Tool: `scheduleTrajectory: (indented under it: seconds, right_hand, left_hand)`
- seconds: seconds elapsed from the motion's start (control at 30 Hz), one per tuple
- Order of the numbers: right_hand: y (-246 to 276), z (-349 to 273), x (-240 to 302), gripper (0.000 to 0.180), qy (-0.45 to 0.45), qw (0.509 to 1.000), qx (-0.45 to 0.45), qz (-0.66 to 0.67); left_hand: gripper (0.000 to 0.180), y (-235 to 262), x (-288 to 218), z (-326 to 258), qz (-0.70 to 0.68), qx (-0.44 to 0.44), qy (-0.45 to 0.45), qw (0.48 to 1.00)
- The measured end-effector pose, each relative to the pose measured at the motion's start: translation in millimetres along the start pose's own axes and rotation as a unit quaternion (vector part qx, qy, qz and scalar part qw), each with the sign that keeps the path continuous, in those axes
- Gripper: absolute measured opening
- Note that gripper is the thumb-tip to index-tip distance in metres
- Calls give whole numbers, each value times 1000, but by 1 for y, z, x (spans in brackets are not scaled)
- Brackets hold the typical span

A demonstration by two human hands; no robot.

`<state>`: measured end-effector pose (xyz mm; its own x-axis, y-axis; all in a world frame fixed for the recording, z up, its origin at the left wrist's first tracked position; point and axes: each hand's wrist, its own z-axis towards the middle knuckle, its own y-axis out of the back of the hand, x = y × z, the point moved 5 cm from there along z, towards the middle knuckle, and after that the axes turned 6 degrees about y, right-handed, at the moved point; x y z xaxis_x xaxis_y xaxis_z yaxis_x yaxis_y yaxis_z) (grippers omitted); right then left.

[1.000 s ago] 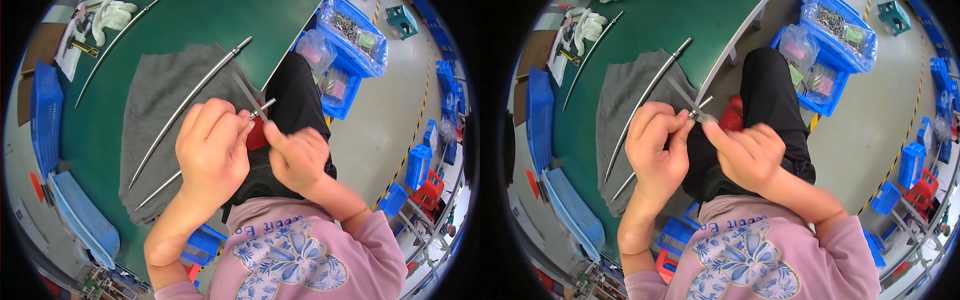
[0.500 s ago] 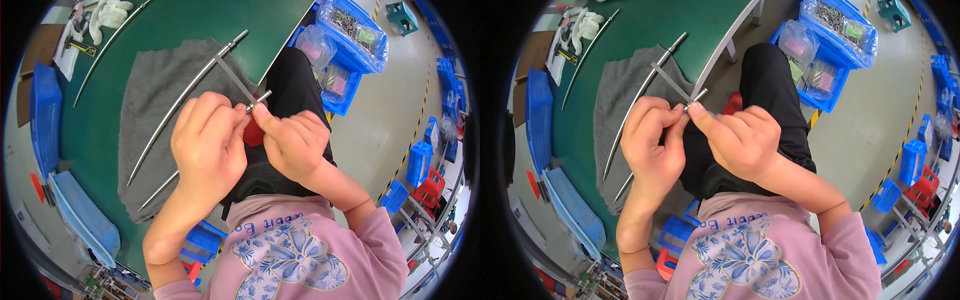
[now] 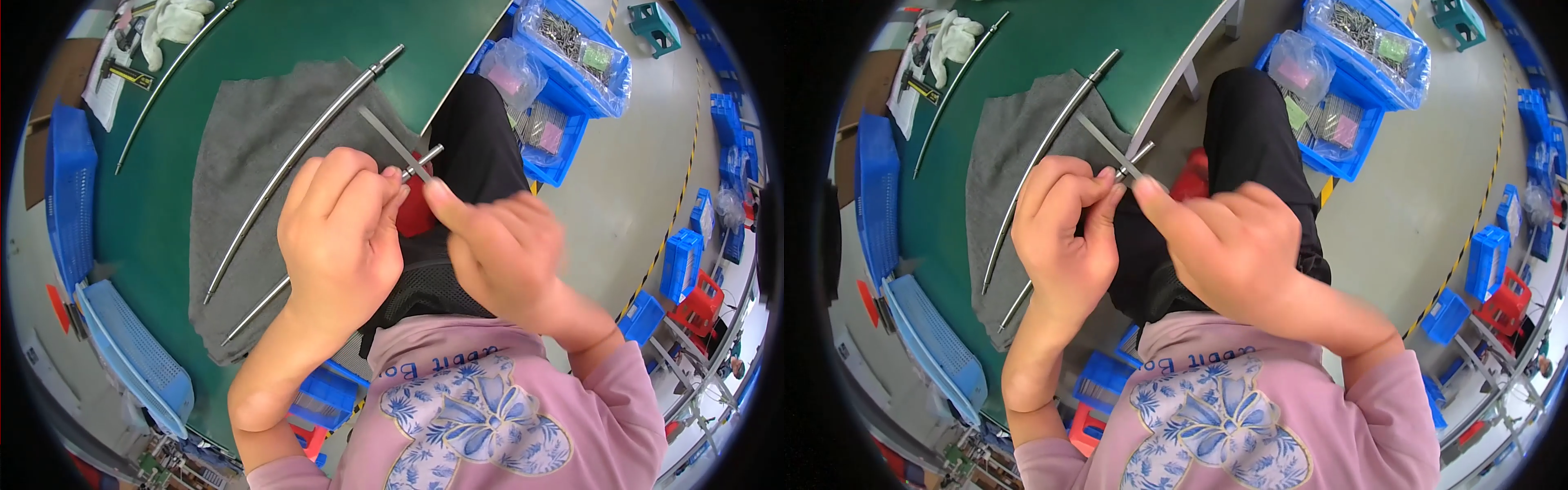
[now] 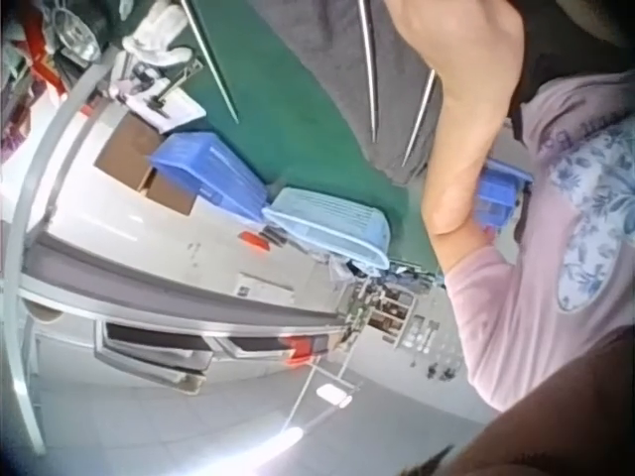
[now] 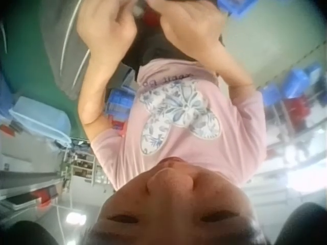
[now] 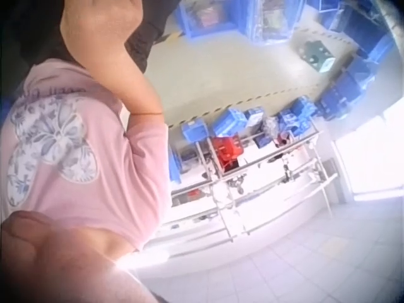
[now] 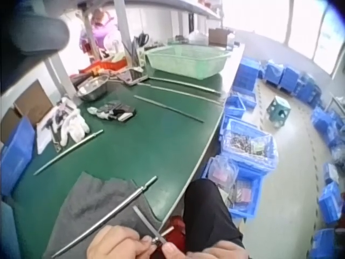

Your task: Using a hand file to smooth the edges and surfaces of long metal rods at a manufacturing workbench.

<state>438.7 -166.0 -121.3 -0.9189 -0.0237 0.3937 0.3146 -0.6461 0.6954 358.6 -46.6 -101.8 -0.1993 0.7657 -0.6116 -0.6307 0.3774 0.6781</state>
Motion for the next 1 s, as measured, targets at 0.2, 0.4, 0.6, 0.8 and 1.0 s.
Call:
scheduleTrajectory:
  seconds: [0.2, 0.4, 0.6, 0.8, 1.0]
  right_hand:
    - [6, -16, 6, 49, -25, 999, 39, 0]
    - [-6, -13, 6, 45, -17, 999, -35, -2]
    - [-22, -3, -2, 39, 36, 992, -116, -27]
    - [-25, -36, -6, 43, 34, 993, -108, -33]
    - [-28, -45, -7, 37, 51, 991, -125, -11]
  left_hand:
    - [17, 1, 2, -2, 1, 11, 21, 1000]
    - [18, 0, 3, -3, -2, 12, 31, 999]
    - [18, 1, 2, -1, 2, 21, 23, 1000]
    - [18, 0, 4, 1, -5, 28, 36, 999]
    - [18, 2, 3, 1, -7, 24, 27, 999]
